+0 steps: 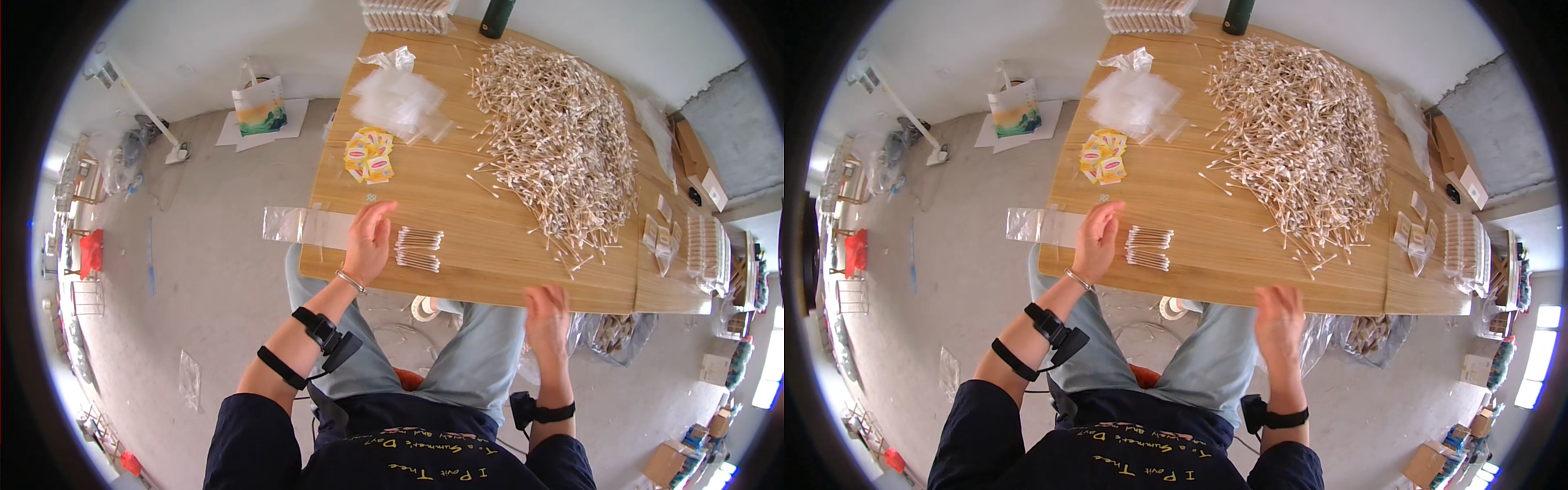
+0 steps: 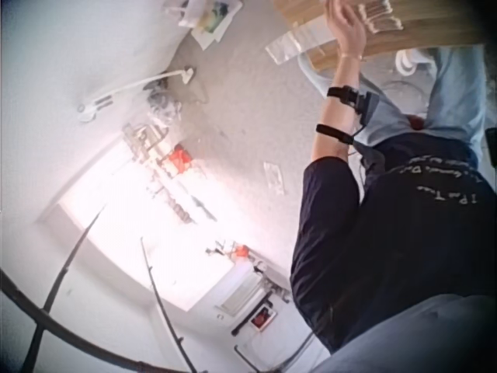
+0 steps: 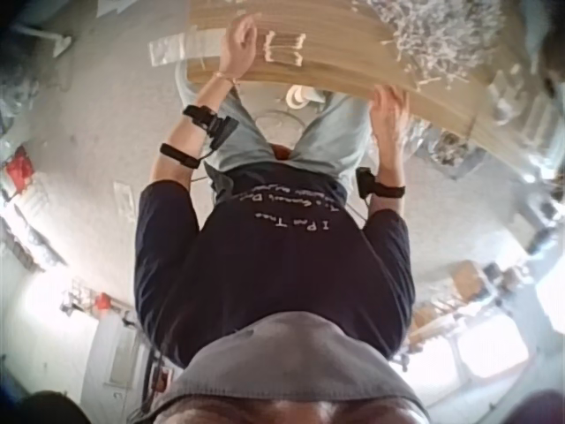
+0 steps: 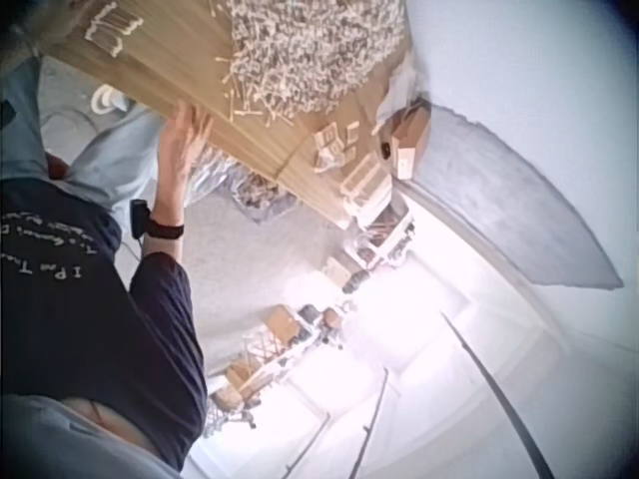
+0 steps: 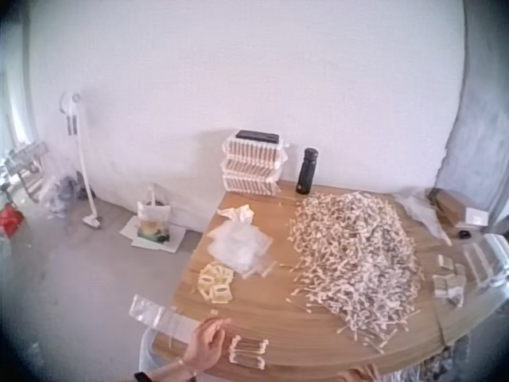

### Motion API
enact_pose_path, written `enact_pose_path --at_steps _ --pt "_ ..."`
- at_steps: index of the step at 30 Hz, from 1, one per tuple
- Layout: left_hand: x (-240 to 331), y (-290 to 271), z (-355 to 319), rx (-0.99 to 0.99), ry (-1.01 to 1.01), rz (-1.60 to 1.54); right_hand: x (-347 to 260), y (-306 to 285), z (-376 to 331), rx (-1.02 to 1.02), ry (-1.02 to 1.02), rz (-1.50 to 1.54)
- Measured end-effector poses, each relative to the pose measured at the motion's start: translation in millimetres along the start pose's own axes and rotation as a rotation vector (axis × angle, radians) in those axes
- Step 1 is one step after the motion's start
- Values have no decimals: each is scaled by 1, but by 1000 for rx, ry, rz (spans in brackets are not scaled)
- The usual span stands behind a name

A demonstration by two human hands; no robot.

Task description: Packaging a counted number of cotton swabs into small plastic bags.

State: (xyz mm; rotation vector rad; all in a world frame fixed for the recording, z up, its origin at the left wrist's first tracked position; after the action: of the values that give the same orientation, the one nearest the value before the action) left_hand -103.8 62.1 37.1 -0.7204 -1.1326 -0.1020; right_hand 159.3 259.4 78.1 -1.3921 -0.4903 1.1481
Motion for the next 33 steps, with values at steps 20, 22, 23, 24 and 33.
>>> enact_pose_path --at_steps 20,22,23,24,33 --pt "-46 11 -45 188 -292 -824 -146 137 45 -460 -466 -231" --pt "-46 13 -44 190 -303 -835 -144 137 50 -448 -450 -265" --pt "-46 14 -44 190 -311 -843 -143 138 51 -462 -440 -235" --pt "-46 13 -44 192 -311 -844 -142 138 52 -476 -430 -204" --pt "-44 10 -44 195 -278 -790 -129 93 68 -79 -325 163"
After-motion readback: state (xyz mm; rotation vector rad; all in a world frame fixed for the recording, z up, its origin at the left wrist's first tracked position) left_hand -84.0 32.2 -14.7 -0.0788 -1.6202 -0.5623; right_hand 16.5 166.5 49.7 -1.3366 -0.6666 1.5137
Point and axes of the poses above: each hand's wrist, its own z-axis towards the middle knuckle, its own y-axis out of the palm, x = y × z, the point moved 10 cm from there along z, towards the middle knuckle, and after that the axes turned 3 degrees about -y, right-handed, at the moved point
